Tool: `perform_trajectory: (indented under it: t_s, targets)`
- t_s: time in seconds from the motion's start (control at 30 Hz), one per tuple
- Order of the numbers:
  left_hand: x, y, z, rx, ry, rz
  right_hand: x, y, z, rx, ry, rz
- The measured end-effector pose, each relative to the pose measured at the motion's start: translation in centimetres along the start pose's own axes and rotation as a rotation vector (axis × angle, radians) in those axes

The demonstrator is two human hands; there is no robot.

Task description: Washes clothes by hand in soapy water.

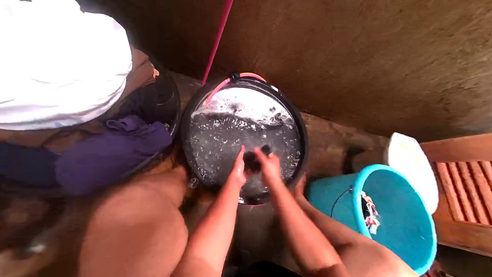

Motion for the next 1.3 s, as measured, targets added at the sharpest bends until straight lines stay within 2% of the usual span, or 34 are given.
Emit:
perform_trajectory:
  t_s: [0.07, 0.1, 0.17, 0.23, 0.27, 0.33, 0.4, 0.43, 0.5, 0.57, 0.63, 0.67, 0.73, 0.8, 0.87, 0.93, 0.97, 1.03, 1.1, 1.17, 1.23, 1.3]
  targets:
    - [-2.6, 1.7, 0.0, 0.08, 0.167, -0.067, -3.3, 0.3, 4.0, -0.224, -0.027, -0.079]
    - [-2.9, 1.4, -0.4, 0.141, 0.15, -0.054, -3.2, 0.5, 4.3, -0.37, -0.031, -0.101]
    - [-2.2, -1.7, -0.6, 0.236, 0.112, -0.044, 0.7, 1.9, 2.1, -0.542, 0.026, 0.015]
    - [-1.9, -2.6, 1.0, 0.282, 0.102, -0.108, 4.2, 3.2, -0.3, -0.539, 0.118, 0.139]
    - [-1.8, -2.4, 1.0, 0.259, 0.117, -0.102, 3.6, 3.1, -0.3, -0.518, 0.135, 0.126]
    - [-0.9, -0.8, 0.0, 0.127, 0.125, 0.037, -0.6, 1.0, 2.0, -0.459, 0.082, -0.009]
    - [-1.4, 0.5, -1.2, 0.116, 0.063, 0.103, -3.1, 0.4, 3.8, -0.425, 0.031, -0.097]
    - [-1.7, 0.1, -1.6, 0.197, 0.121, 0.057, -2.4, 1.4, 3.4, -0.428, 0.039, -0.057]
    - [-1.7, 1.0, -1.1, 0.395, 0.151, -0.025, 2.8, 4.5, 1.3, -0.428, 0.059, 0.105]
    - [-1.2, 3.1, -1.9, 0.674, 0.215, 0.131, 6.3, 8.6, -0.8, -0.39, -0.03, 0.251]
    - [-0.4, 5.4, -4.4, 1.029, 0.376, 0.262, 6.5, 11.1, -2.4, -0.573, -0.176, 0.272]
    - [-0.8, 5.9, -5.0, 1.205, 0.437, 0.243, 6.0, 11.3, -3.3, -0.756, -0.234, 0.271]
    - [-1.7, 5.2, -4.4, 1.477, 0.446, 0.213, 4.4, 10.3, -4.5, -0.947, -0.198, 0.31]
    - [-2.1, 3.6, -3.0, 1.617, 0.328, 0.255, 2.5, 6.5, -3.7, -0.784, -0.128, 0.294]
    - [-2.0, 2.1, -2.2, 1.676, 0.153, 0.309, 0.4, 1.9, -2.1, -0.499, -0.143, 0.16]
    - [-2.4, 1.4, -1.8, 1.53, 0.013, 0.423, -2.8, -3.4, -1.9, -0.231, -0.158, -0.048]
    - [-3.1, 1.4, -1.5, 1.388, -0.006, 0.465, -4.4, -5.6, -2.8, -0.087, -0.128, -0.135]
    - [-4.6, 2.1, -0.5, 1.085, 0.063, 0.465, -6.2, -7.6, -5.8, 0.154, 0.0, -0.173]
    - [-6.5, 3.2, 1.3, 0.938, 0.096, 0.487, -5.6, -6.1, -9.5, 0.254, 0.166, -0.075]
    - [-9.4, 3.4, 4.2, 1.038, 0.036, 0.524, -4.1, -2.0, -11.4, 0.333, 0.181, 0.135]
    - [-12.3, 2.2, 7.0, 1.08, -0.096, 0.529, -4.1, 1.2, -9.6, 0.578, -0.007, 0.365]
    - [-14.1, 1.3, 8.5, 1.077, -0.152, 0.536, -5.1, 1.4, -6.1, 0.8, -0.177, 0.465]
Point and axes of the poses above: each hand's wrist, its own x-axis towards the middle knuckle, its own z-axis out of the palm, y = z × x, the point moved 6 cm from there along x, towards the middle knuckle, and after that the axes turned 2 degrees about y, right-handed, at the moved point
